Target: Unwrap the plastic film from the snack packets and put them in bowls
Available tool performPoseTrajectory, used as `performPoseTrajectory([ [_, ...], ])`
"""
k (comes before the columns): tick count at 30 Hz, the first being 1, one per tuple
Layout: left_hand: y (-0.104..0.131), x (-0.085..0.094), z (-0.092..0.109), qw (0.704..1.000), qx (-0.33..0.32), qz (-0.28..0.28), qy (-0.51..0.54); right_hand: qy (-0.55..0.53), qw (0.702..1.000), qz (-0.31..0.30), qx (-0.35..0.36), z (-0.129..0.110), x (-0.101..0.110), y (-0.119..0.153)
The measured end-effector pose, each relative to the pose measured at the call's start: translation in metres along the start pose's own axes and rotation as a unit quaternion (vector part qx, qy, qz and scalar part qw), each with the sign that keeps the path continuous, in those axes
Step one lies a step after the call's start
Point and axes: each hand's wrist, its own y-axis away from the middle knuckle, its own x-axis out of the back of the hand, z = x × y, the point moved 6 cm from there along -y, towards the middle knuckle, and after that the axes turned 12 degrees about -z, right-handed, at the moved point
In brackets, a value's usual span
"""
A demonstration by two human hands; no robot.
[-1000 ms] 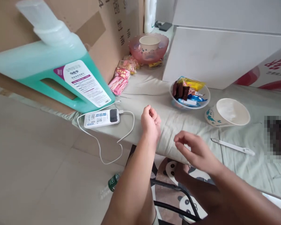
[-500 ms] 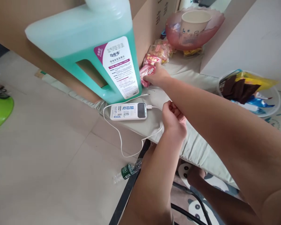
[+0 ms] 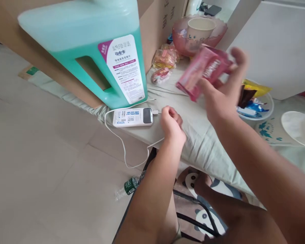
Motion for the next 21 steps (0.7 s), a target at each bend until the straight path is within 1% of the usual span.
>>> performPoseTrajectory([
  [1, 0.000, -0.001, 0.004, 0.998, -0.041, -0.006, -0.038, -0.021, 0.999, 0.035, -0.005, -0.006, 0.024, 0.024],
  [2, 0.001, -0.004, 0.006, 0.994, -0.075, -0.029, -0.080, -0.038, 0.997, 0.061, -0.012, -0.012, 0.045, 0.049],
  [3, 0.002, -0.010, 0.004, 0.985, -0.091, -0.074, -0.127, -0.050, 0.996, 0.070, -0.032, -0.015, 0.062, 0.074],
  [4, 0.005, -0.018, -0.003, 0.971, -0.087, -0.134, -0.176, -0.059, 0.993, 0.087, -0.061, -0.015, 0.076, 0.098],
  [5, 0.009, -0.026, -0.015, 0.951, -0.065, -0.200, -0.227, -0.059, 0.988, 0.111, -0.095, -0.014, 0.087, 0.120],
  [7, 0.023, -0.038, -0.045, 0.894, 0.004, -0.311, -0.321, -0.019, 0.973, 0.175, -0.150, -0.009, 0.102, 0.156],
  [8, 0.031, -0.042, -0.061, 0.865, 0.042, -0.354, -0.352, 0.010, 0.965, 0.201, -0.166, -0.007, 0.106, 0.169],
  [9, 0.041, -0.045, -0.076, 0.839, 0.078, -0.395, -0.366, 0.037, 0.962, 0.209, -0.173, -0.006, 0.107, 0.177],
  [10, 0.050, -0.048, -0.090, 0.818, 0.110, -0.435, -0.360, 0.051, 0.964, 0.197, -0.171, -0.006, 0.106, 0.182],
  [11, 0.058, -0.050, -0.102, 0.804, 0.140, -0.468, -0.340, 0.050, 0.971, 0.166, -0.163, -0.007, 0.103, 0.183],
  [12, 0.064, -0.053, -0.111, 0.796, 0.165, -0.489, -0.314, 0.034, 0.981, 0.120, -0.150, -0.010, 0.100, 0.182],
  [13, 0.067, -0.054, -0.118, 0.799, 0.181, -0.494, -0.293, 0.010, 0.988, 0.069, -0.135, -0.013, 0.098, 0.181],
  [14, 0.066, -0.055, -0.123, 0.811, 0.182, -0.480, -0.280, -0.008, 0.992, 0.030, -0.120, -0.018, 0.100, 0.181],
  [15, 0.061, -0.055, -0.126, 0.831, 0.171, -0.453, -0.275, -0.010, 0.994, 0.007, -0.109, -0.022, 0.105, 0.182],
  [16, 0.056, -0.055, -0.126, 0.852, 0.152, -0.420, -0.275, 0.011, 0.994, 0.000, -0.105, -0.024, 0.115, 0.183],
  [17, 0.050, -0.055, -0.126, 0.870, 0.130, -0.387, -0.276, 0.054, 0.993, 0.005, -0.108, -0.025, 0.128, 0.185],
  [18, 0.044, -0.055, -0.126, 0.886, 0.110, -0.357, -0.275, 0.114, 0.986, 0.016, -0.122, -0.023, 0.143, 0.189],
  [19, 0.039, -0.055, -0.125, 0.898, 0.095, -0.330, -0.274, 0.183, 0.972, 0.026, -0.146, -0.018, 0.158, 0.194],
  [20, 0.035, -0.054, -0.124, 0.908, 0.086, -0.305, -0.275, 0.250, 0.951, 0.028, -0.180, -0.011, 0.173, 0.199],
  [21, 0.032, -0.053, -0.123, 0.916, 0.078, -0.280, -0.277, 0.307, 0.925, 0.016, -0.223, 0.000, 0.186, 0.206],
])
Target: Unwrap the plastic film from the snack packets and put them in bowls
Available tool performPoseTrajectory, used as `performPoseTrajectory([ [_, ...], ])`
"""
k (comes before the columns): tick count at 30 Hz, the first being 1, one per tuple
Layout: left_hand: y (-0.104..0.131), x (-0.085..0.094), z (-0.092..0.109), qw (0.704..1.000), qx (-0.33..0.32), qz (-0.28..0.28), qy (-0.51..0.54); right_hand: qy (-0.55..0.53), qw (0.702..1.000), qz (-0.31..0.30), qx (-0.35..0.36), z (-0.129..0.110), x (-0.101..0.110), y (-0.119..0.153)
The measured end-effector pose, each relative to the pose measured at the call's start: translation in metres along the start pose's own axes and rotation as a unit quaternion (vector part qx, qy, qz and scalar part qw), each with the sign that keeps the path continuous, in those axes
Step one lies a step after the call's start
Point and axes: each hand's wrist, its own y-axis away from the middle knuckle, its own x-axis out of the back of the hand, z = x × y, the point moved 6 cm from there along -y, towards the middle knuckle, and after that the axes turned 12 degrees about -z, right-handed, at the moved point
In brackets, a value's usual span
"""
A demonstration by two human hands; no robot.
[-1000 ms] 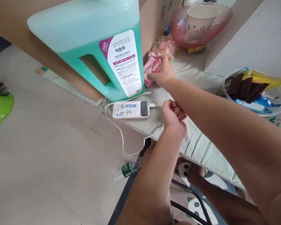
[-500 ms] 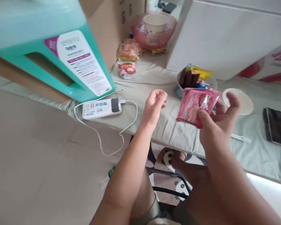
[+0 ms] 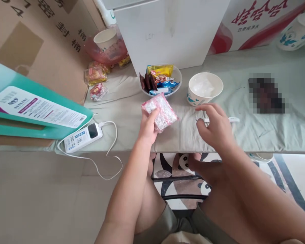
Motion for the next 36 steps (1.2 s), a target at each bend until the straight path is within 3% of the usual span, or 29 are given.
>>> performPoseTrajectory([
  [4, 0.000, 0.004, 0.005, 0.998, 0.000, 0.062, -0.016, 0.148, 0.975, -0.095, -0.134, 0.064, -0.001, 0.007],
  [7, 0.002, -0.003, 0.009, 0.998, -0.013, 0.058, -0.037, 0.161, 0.966, -0.130, -0.157, 0.082, -0.003, 0.011],
  [11, 0.000, -0.012, 0.005, 0.996, -0.039, 0.047, -0.068, 0.092, 0.972, -0.150, -0.157, 0.068, 0.001, 0.006],
  [14, 0.000, -0.012, -0.004, 0.993, -0.060, 0.038, -0.093, -0.106, 0.968, -0.183, -0.133, 0.038, -0.004, 0.006],
  [17, 0.003, -0.008, -0.012, 0.988, -0.070, 0.014, -0.137, -0.318, 0.916, -0.228, -0.090, 0.005, -0.021, 0.011],
  [20, 0.005, -0.006, -0.017, 0.982, -0.072, -0.023, -0.174, -0.413, 0.879, -0.218, -0.098, -0.010, -0.036, 0.010],
  [25, 0.005, -0.011, -0.020, 0.976, -0.091, -0.061, -0.188, -0.423, 0.862, -0.225, -0.165, -0.007, -0.051, 0.002],
  [31, 0.007, -0.014, -0.022, 0.977, -0.076, -0.046, -0.194, -0.391, 0.868, -0.255, -0.168, -0.005, -0.052, -0.002],
  [36, 0.013, -0.011, 0.000, 0.974, -0.124, -0.007, -0.191, -0.348, 0.868, -0.312, -0.165, -0.007, -0.055, 0.006],
])
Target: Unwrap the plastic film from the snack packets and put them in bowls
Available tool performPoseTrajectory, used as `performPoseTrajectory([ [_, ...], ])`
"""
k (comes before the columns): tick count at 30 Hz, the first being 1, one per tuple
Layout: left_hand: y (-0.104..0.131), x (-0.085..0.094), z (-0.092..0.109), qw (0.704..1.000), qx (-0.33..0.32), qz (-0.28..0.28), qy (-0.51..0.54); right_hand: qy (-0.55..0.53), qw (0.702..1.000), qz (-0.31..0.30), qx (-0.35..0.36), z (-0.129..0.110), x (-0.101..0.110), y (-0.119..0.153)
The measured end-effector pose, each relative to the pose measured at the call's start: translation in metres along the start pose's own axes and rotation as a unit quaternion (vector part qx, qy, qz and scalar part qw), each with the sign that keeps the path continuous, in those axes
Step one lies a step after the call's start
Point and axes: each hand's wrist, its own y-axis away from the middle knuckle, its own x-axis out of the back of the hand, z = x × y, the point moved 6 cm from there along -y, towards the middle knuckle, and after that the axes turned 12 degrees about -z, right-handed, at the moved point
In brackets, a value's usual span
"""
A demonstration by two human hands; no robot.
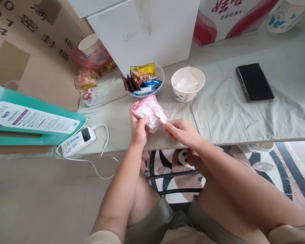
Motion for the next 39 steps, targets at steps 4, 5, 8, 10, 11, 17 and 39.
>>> performPoseTrajectory([
  [4, 0.003, 0.020, 0.023, 0.998, -0.038, 0.050, -0.023, 0.036, 0.997, -0.059, -0.024, -0.001, -0.007, 0.005],
  [5, 0.004, 0.024, 0.026, 0.997, -0.038, 0.057, -0.025, 0.052, 0.997, -0.062, -0.018, -0.003, -0.006, 0.006],
  [8, 0.006, 0.035, 0.028, 0.997, -0.031, 0.069, -0.005, 0.111, 0.993, -0.026, 0.013, -0.006, 0.004, 0.008],
  [10, 0.007, 0.036, 0.024, 0.997, -0.026, 0.075, 0.005, 0.163, 0.984, 0.048, 0.045, -0.006, 0.019, 0.008],
  [11, 0.008, 0.034, 0.021, 0.997, -0.018, 0.075, 0.007, 0.194, 0.975, 0.094, 0.060, -0.005, 0.027, 0.008],
  [17, 0.019, 0.017, -0.002, 0.990, 0.109, 0.010, -0.091, 0.356, 0.900, 0.249, 0.042, 0.017, 0.062, 0.000],
  [39, 0.002, 0.057, 0.010, 0.987, 0.085, 0.131, -0.034, 0.353, 0.897, 0.088, 0.250, -0.005, 0.002, 0.006],
])
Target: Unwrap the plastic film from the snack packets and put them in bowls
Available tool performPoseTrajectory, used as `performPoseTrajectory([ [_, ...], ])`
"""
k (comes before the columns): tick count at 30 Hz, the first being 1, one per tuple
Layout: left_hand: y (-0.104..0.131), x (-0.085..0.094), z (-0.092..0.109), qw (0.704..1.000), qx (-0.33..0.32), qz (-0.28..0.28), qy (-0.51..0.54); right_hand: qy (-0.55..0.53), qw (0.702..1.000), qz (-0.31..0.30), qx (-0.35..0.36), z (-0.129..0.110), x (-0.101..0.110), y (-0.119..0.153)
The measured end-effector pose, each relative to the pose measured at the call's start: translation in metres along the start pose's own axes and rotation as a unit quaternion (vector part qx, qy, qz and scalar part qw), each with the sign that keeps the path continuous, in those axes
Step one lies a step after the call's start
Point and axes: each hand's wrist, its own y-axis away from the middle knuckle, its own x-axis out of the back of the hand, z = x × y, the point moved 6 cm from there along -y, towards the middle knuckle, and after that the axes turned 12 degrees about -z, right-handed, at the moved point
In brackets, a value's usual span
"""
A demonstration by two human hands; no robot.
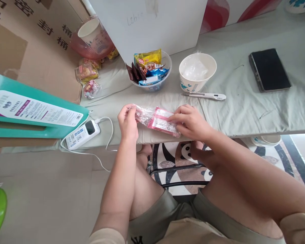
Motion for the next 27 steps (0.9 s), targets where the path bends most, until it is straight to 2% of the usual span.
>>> performPoseTrajectory([
  [6, -0.007, 0.013, 0.002, 0.999, 0.015, 0.051, -0.010, -0.041, 0.991, 0.119, -0.034, 0.012, 0.028, 0.007],
  [9, -0.012, 0.026, 0.001, 0.996, 0.033, 0.083, -0.023, -0.033, 0.980, 0.176, -0.091, 0.030, 0.042, 0.014],
  [14, -0.016, 0.043, -0.004, 0.987, 0.048, 0.099, -0.118, 0.026, 0.960, 0.180, -0.212, 0.058, 0.051, 0.023],
  [16, -0.016, 0.041, 0.000, 0.982, -0.009, 0.079, -0.169, 0.033, 0.955, 0.187, -0.226, 0.058, 0.053, 0.024],
  [18, -0.012, 0.030, 0.010, 0.967, -0.111, 0.032, -0.229, 0.031, 0.959, 0.193, -0.204, 0.051, 0.053, 0.022],
  [20, -0.007, 0.011, 0.018, 0.931, -0.197, -0.042, -0.303, 0.037, 0.971, 0.179, -0.154, 0.040, 0.048, 0.016],
  [21, -0.005, 0.001, 0.018, 0.912, -0.213, -0.082, -0.341, 0.047, 0.977, 0.163, -0.132, 0.035, 0.043, 0.013],
  [24, -0.005, -0.018, 0.006, 0.878, -0.162, -0.161, -0.421, 0.078, 0.984, 0.114, -0.116, 0.035, 0.028, 0.004],
  [27, -0.009, -0.019, -0.002, 0.873, -0.110, -0.154, -0.449, 0.082, 0.984, 0.106, -0.121, 0.043, 0.023, 0.001],
])
